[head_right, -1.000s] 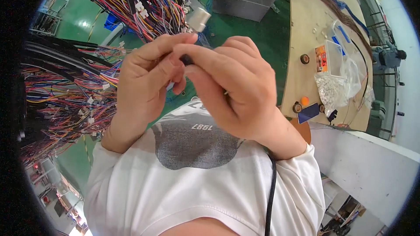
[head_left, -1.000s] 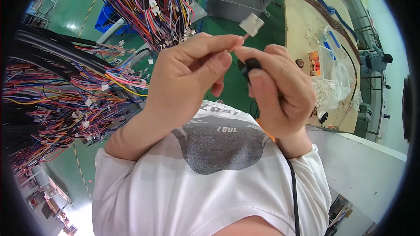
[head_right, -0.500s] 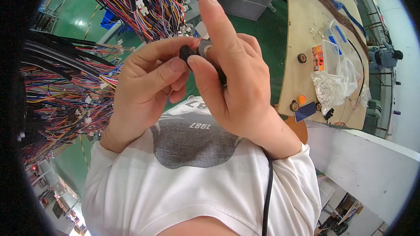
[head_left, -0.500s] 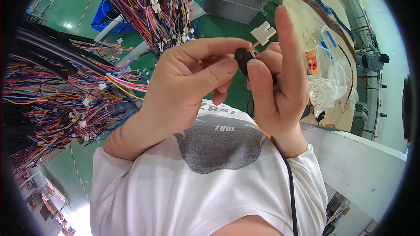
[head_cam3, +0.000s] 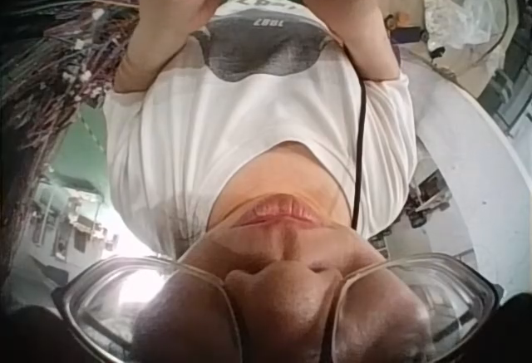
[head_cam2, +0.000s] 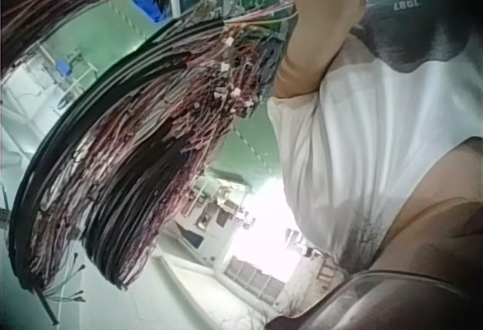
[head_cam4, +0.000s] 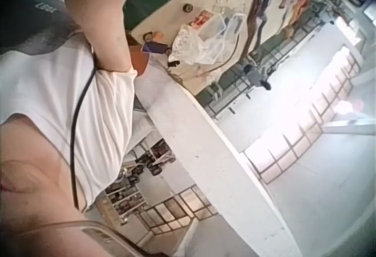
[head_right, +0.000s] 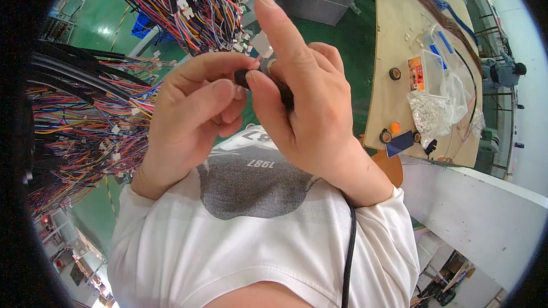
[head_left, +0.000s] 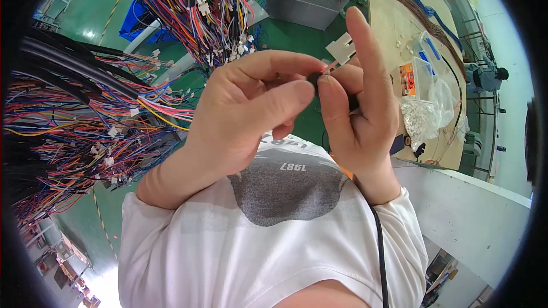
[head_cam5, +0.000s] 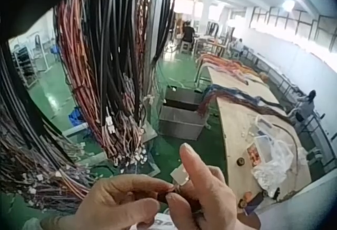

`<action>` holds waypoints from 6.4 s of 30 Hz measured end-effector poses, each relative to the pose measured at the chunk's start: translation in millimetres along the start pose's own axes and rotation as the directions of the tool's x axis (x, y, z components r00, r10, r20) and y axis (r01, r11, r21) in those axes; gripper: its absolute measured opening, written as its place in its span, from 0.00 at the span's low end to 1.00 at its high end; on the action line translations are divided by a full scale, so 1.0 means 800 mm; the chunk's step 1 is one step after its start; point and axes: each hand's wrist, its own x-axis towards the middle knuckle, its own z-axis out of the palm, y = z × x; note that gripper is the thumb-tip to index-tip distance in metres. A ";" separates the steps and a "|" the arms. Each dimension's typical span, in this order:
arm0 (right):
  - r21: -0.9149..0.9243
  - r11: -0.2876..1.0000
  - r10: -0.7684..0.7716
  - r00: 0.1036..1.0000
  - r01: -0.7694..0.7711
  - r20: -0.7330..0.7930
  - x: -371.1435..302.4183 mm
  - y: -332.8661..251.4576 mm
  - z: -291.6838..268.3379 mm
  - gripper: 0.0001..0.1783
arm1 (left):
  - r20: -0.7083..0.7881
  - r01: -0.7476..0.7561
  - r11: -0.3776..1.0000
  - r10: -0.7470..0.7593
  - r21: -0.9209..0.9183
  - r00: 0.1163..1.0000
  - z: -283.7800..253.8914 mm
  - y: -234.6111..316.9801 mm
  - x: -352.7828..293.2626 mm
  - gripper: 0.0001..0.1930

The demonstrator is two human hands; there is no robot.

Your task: Wrapping bundles of electrical wires with black adhesive tape at specific locations.

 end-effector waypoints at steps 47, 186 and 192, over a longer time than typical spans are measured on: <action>0.599 0.728 0.372 0.926 -0.335 0.066 0.012 -0.010 0.001 0.14 | 0.135 -0.169 0.979 0.184 -0.116 0.974 -0.028 -0.002 0.012 0.22; 0.553 0.829 0.220 0.958 -0.084 -0.185 0.060 -0.009 -0.045 0.08 | 0.267 -0.161 0.982 0.183 -0.103 0.946 0.002 0.021 0.038 0.23; 0.547 0.837 0.214 0.934 -0.024 -0.286 0.060 -0.006 -0.022 0.07 | 0.428 -0.552 0.704 0.374 0.447 0.823 -0.002 0.007 0.063 0.07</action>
